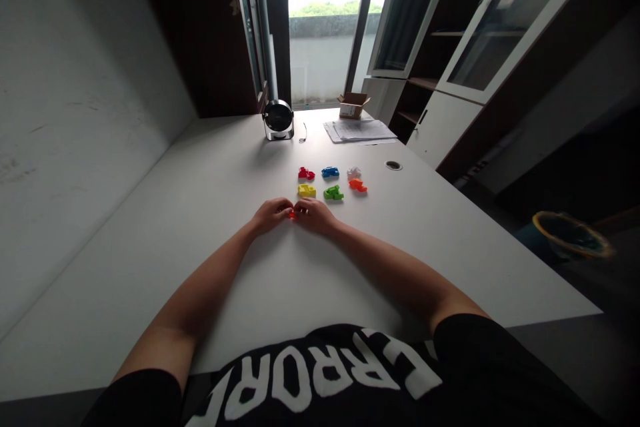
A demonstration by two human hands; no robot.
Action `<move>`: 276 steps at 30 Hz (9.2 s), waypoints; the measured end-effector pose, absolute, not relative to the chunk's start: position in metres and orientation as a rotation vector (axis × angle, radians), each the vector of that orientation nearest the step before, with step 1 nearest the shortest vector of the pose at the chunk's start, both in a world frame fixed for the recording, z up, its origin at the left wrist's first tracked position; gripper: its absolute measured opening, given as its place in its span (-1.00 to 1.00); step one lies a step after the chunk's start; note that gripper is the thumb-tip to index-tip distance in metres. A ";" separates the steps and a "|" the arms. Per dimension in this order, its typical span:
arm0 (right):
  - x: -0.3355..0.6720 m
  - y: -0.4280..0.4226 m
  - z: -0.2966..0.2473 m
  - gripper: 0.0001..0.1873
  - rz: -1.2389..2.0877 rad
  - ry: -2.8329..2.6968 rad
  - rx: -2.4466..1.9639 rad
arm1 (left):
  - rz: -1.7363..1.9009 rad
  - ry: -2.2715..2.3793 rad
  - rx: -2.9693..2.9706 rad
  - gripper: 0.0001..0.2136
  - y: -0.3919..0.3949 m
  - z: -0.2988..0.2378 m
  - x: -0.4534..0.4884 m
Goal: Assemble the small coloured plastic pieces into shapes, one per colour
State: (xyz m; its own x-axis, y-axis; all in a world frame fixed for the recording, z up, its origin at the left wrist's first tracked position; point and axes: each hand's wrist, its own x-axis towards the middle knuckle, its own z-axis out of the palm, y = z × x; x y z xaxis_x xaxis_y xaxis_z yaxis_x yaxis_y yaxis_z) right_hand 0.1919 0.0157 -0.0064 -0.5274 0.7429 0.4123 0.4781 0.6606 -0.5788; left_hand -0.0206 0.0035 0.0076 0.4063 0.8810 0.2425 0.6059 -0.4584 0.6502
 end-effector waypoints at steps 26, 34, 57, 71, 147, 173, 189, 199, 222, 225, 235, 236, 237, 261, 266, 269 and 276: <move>0.192 0.019 -0.007 -0.94 0.564 -2.245 -0.956 | 0.789 1.266 2.169 -0.79 0.004 0.007 -0.021; 0.192 0.019 -0.008 -0.94 0.549 -2.247 -0.959 | 0.789 1.271 2.156 -0.79 0.005 0.006 -0.021; 0.192 0.017 -0.006 -0.95 0.545 -2.239 -0.959 | 0.787 1.265 2.177 -0.80 0.004 0.007 -0.022; 0.191 0.018 -0.009 -0.94 0.529 -2.229 -0.952 | 0.804 1.241 2.174 -0.80 0.005 0.005 -0.022; 0.193 0.017 -0.008 -0.93 0.585 -2.223 -0.941 | 0.798 1.255 2.157 -0.79 0.004 0.006 -0.020; 0.191 0.018 -0.009 -0.93 0.571 -2.226 -0.959 | 0.807 1.246 2.164 -0.78 0.004 0.006 -0.021; 0.190 0.019 -0.011 -0.94 0.575 -2.214 -0.965 | 0.794 1.261 2.176 -0.78 0.006 0.004 -0.022; 0.190 0.019 -0.012 -0.92 0.569 -2.212 -0.956 | 0.802 1.248 2.167 -0.77 0.005 0.004 -0.021; 0.190 0.018 -0.009 -0.93 0.604 -2.215 -0.953 | 0.814 1.244 2.151 -0.79 0.006 0.003 -0.022; 0.191 0.018 -0.009 -0.94 0.584 -2.220 -0.954 | 0.810 1.248 2.152 -0.79 0.005 0.003 -0.022; 0.191 0.018 -0.010 -0.89 0.589 -2.206 -0.967 | 0.798 1.260 2.174 -0.80 0.005 0.005 -0.022; 0.191 0.018 -0.010 -0.89 0.589 -2.205 -0.965 | 0.795 1.267 2.175 -0.80 0.004 0.005 -0.022; 0.191 0.018 -0.011 -0.89 0.588 -2.205 -0.964 | 0.794 1.272 2.174 -0.80 0.004 0.006 -0.021; 0.191 0.016 -0.007 -0.92 0.580 -2.217 -0.972 | 0.796 1.255 2.161 -0.78 0.005 0.005 -0.021; 0.192 0.016 -0.005 -0.91 0.577 -2.230 -0.967 | 0.795 1.250 2.154 -0.78 0.003 0.008 -0.021; 0.192 0.016 -0.005 -0.93 0.582 -2.234 -0.967 | 0.797 1.247 2.151 -0.78 0.003 0.009 -0.020; 0.191 0.014 -0.003 -0.92 0.575 -2.228 -0.976 | 0.807 1.308 2.128 -0.77 0.004 0.004 -0.020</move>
